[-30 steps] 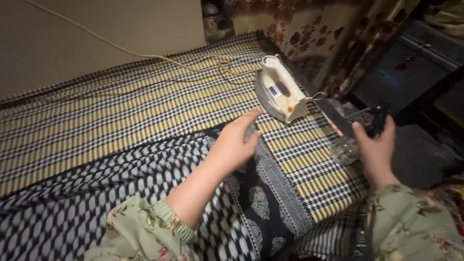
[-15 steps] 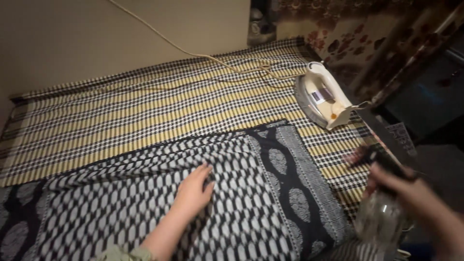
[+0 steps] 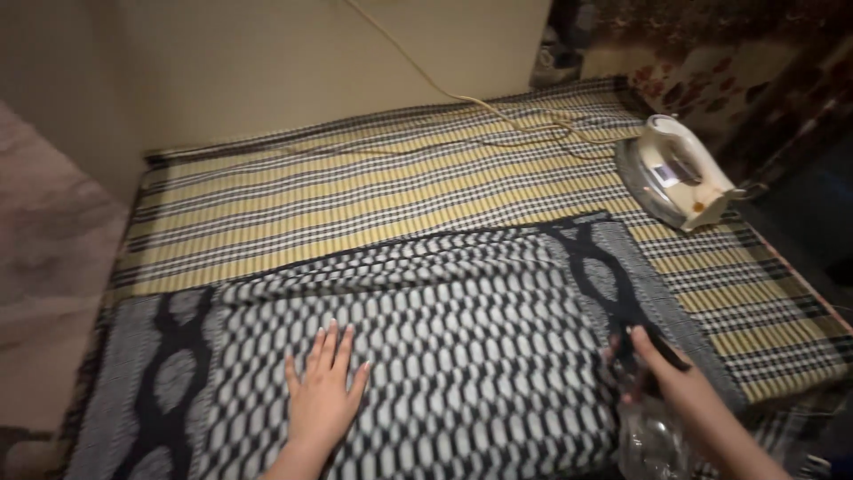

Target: Ironing a patterned cloth on an ironing board using an iron and a spray bottle.

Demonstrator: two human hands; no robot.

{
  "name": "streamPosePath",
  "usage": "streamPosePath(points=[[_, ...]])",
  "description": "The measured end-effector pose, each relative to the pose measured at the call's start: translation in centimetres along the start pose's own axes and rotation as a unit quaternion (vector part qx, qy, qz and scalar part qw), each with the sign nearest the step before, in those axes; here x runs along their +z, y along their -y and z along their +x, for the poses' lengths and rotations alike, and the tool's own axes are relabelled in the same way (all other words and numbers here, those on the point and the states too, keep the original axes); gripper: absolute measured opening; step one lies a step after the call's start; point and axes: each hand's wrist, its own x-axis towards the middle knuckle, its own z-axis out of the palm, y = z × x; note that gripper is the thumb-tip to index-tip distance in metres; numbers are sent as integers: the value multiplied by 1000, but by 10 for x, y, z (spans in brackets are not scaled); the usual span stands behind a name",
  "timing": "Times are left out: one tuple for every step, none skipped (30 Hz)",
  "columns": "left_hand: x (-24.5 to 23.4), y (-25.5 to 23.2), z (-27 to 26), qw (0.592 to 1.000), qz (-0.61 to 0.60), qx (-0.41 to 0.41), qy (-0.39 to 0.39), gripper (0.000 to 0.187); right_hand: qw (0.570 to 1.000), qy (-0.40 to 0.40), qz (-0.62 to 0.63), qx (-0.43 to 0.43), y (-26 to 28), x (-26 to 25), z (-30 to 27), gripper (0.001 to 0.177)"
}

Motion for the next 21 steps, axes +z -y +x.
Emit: streamPosePath(points=[[-4, 12, -3, 999, 10, -22, 28, 74, 999, -1, -32, -16, 10, 13, -4, 54], [-8, 25, -8, 997, 20, -45, 56, 75, 997, 0, -64, -32, 19, 25, -8, 54], [-11, 38, -14, 997, 20, -50, 53, 75, 997, 4, -66, -35, 15, 40, -5, 54], [-13, 51, -20, 997, 33, -54, 40, 72, 995, 17, -76, -67, 12, 54, -2, 55], [-15, 64, -25, 997, 45, -58, 27, 70, 991, 30, -86, -99, 9, 69, 2, 56], [-11, 77, -30, 997, 44, -64, 24, 70, 990, 34, -90, -104, 9, 86, -4, 56], [-7, 91, -34, 997, 40, -67, -7, 70, 988, 61, -80, -117, 10, 104, -11, 54], [-3, 107, -41, 996, 39, -71, -36, 71, 985, 91, -70, -128, 8, 122, -18, 52], [-10, 116, -44, 995, 41, -79, -38, 71, 984, 98, -73, -130, 1, 141, -20, 52], [-17, 125, -47, 994, 44, -98, -10, 73, 984, 113, -94, -105, -8, 160, -23, 45], [-23, 135, -51, 992, 47, -117, 18, 75, 982, 127, -115, -79, -16, 179, -25, 39], [-24, 144, -55, 991, 48, -126, 18, 75, 981, 134, -119, -80, -26, 194, -31, 39], [-25, 154, -58, 988, 44, -145, 21, 75, 979, 146, -131, -62, -37, 209, -36, 37], [-26, 163, -62, 985, 41, -164, 26, 75, 976, 157, -143, -43, -49, 223, -42, 36], [-28, 171, -66, 984, 42, -171, 26, 75, 975, 163, -147, -43, -44, 238, -56, 36], [-30, 178, -71, 983, 49, -176, 16, 75, 964, 208, -157, -52, -40, 251, -70, 37], [-31, 184, -76, 982, 57, -181, 5, 76, 951, 252, -167, -60, -36, 263, -85, 39], [-30, 193, -80, 981, 57, -187, 5, 76, 949, 257, -171, -60, -36, 275, -88, 39], [-29, 201, -84, 980, 48, -193, -17, 75, 933, 296, -195, -61, -37, 286, -92, 39], [-28, 207, -87, 979, 39, -198, -40, 74, 915, 332, -218, -61, -37, 297, -96, 40], [-23, 216, -91, 978, 39, -203, -39, 74, 914, 335, -221, -61, -44, 308, -92, 40]])
